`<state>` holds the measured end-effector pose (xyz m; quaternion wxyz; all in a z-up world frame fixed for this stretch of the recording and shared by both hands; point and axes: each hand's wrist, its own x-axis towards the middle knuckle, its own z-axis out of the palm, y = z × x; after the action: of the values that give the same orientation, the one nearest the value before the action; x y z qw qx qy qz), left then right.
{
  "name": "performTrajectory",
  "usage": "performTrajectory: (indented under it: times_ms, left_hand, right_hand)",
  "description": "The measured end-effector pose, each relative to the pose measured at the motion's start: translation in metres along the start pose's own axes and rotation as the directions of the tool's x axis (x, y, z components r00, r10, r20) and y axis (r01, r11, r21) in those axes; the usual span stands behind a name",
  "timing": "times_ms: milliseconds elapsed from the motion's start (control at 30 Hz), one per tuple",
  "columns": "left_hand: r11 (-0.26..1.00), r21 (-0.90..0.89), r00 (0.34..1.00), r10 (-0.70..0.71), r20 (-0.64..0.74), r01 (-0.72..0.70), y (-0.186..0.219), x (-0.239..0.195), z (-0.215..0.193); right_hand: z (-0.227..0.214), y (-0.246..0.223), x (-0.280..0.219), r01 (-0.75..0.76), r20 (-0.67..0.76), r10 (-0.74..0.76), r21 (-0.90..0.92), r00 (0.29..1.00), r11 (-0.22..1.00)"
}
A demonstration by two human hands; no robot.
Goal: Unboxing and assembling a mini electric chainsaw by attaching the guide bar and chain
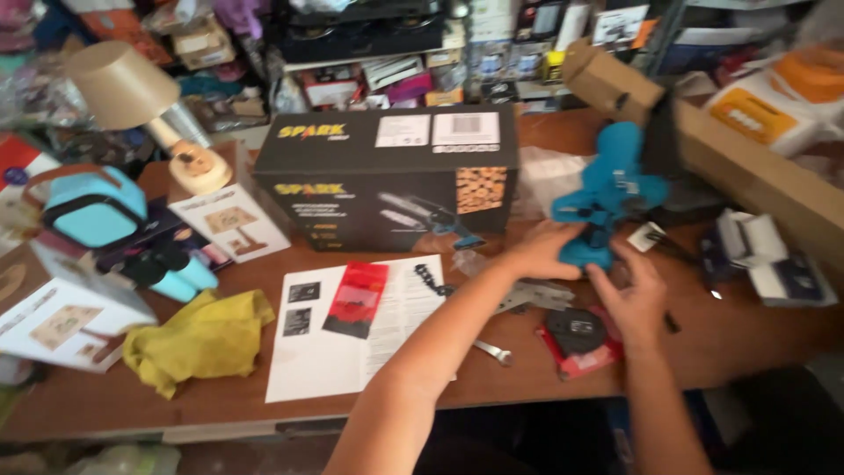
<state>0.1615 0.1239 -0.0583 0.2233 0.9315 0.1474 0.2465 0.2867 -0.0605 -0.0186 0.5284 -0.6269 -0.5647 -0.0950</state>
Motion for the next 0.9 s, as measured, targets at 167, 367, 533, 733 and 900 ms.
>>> performTrajectory:
  times_ms: [167, 367, 533, 733, 900]
  left_hand:
    - [0.998, 0.014, 0.997, 0.062, -0.049, -0.061, -0.008, -0.008, 0.007]
    - [0.998, -0.022, 0.996, -0.062, -0.060, 0.061, 0.062, -0.035, -0.056]
    - [0.993, 0.046, 0.992, -0.106, -0.074, 0.109, 0.084, -0.066, -0.094]
    - [0.996, -0.004, 0.994, -0.087, -0.071, 0.087, 0.118, -0.103, -0.130]
    - [0.997, 0.050, 0.998, -0.057, -0.011, 0.057, 0.122, -0.144, -0.126]
  right_hand:
    - [0.000, 0.003, -0.002, -0.005, -0.014, 0.006, 0.031, 1.000, 0.999]
    - [-0.012, 0.020, 0.006, -0.044, -0.145, 0.050, 0.041, 0.988, 0.998]
    - [-0.059, -0.044, 0.078, 0.148, -0.310, -0.100, 0.135, 0.945, 0.980]
    - [-0.082, -0.090, 0.130, 0.295, -0.167, -0.270, 0.153, 0.948, 0.943]
    - [-0.090, -0.102, 0.125, 0.373, 0.008, -0.374, 0.052, 0.927, 0.926]
